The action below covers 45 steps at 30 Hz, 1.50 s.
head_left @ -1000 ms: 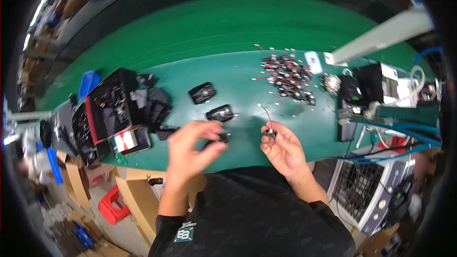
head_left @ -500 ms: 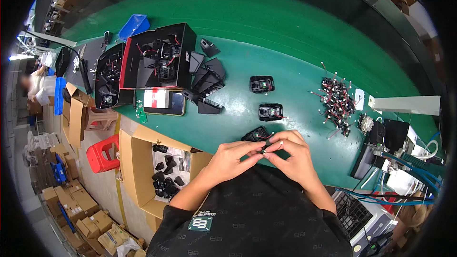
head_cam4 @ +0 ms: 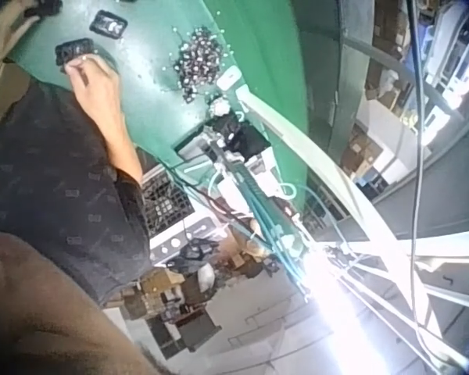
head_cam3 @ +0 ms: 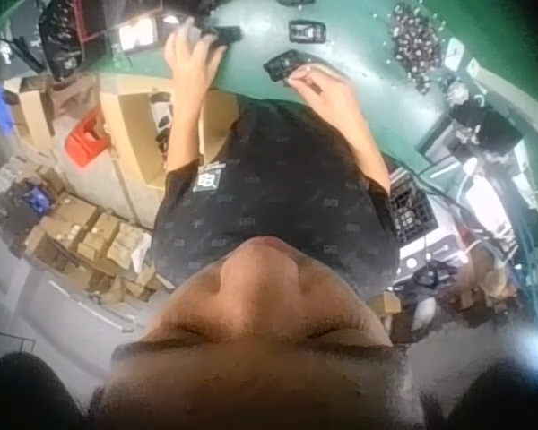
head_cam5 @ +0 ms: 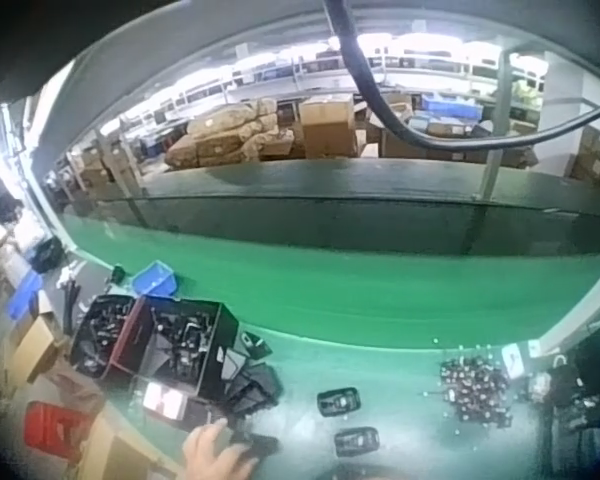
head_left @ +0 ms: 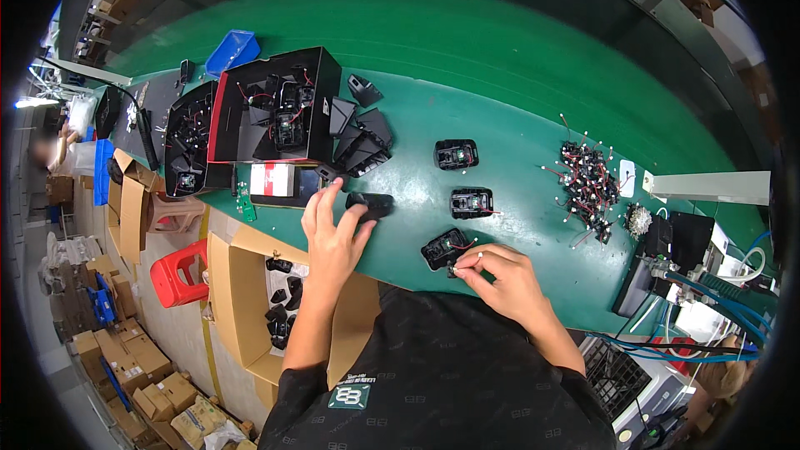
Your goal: The person assembles an electronic device by securing internal components and wiring into an electronic housing with a pneumatic screwdriver.
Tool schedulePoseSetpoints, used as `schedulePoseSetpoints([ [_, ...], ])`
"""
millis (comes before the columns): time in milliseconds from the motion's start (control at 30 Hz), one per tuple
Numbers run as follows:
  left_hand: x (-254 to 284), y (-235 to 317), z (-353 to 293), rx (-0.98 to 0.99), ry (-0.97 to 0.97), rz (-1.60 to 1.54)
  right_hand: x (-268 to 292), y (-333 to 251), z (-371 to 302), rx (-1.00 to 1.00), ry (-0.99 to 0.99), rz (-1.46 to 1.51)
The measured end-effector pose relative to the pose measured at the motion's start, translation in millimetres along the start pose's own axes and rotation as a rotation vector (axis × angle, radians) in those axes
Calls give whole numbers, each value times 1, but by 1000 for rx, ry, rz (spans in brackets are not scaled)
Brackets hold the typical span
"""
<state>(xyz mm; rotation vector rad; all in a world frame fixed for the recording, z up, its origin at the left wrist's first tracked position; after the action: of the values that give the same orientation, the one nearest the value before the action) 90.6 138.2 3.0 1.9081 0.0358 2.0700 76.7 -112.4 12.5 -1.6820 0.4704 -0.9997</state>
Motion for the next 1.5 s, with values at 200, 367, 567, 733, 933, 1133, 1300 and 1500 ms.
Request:
schedulePoseSetpoints([
  [200, -30, 1, -16, -65, -151, -285, -3, 0, 3, 10, 4, 23],
  [367, -13, 31, -11, -37, -65, -361, -1, -1, 16, 1, 77, 92],
  [567, 5, 72, -6, -196, -12, -367, -3, -5, 33, 11, 154, 186],
  [733, 6, 80, -5, -288, 73, -404, -5, -2, 36, -28, 174, 218],
  [933, -7, 77, -14, -283, 93, -469, 0, -8, 35, -51, 155, 212],
  [1133, -6, 78, -11, -261, 95, -433, 2, -8, 37, -50, 188, 222],
  [1300, -2, 83, -7, -291, 117, -370, -5, -7, 39, -21, 202, 222],
  [1500, -5, 82, -3, -281, 155, -471, -1, -12, 40, 72, 301, 172],
])
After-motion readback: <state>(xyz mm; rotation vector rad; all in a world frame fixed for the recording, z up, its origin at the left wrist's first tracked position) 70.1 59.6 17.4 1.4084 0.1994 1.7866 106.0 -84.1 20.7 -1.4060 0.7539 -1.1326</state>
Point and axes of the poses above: each hand's wrist, its own z-axis towards the middle knuckle, its own x-axis out of the back of the hand, y = z × x, the point moved 6 cm from there along z, towards the middle knuckle, and after that the axes turned 14 degrees about -y, right-handed, at the moved point
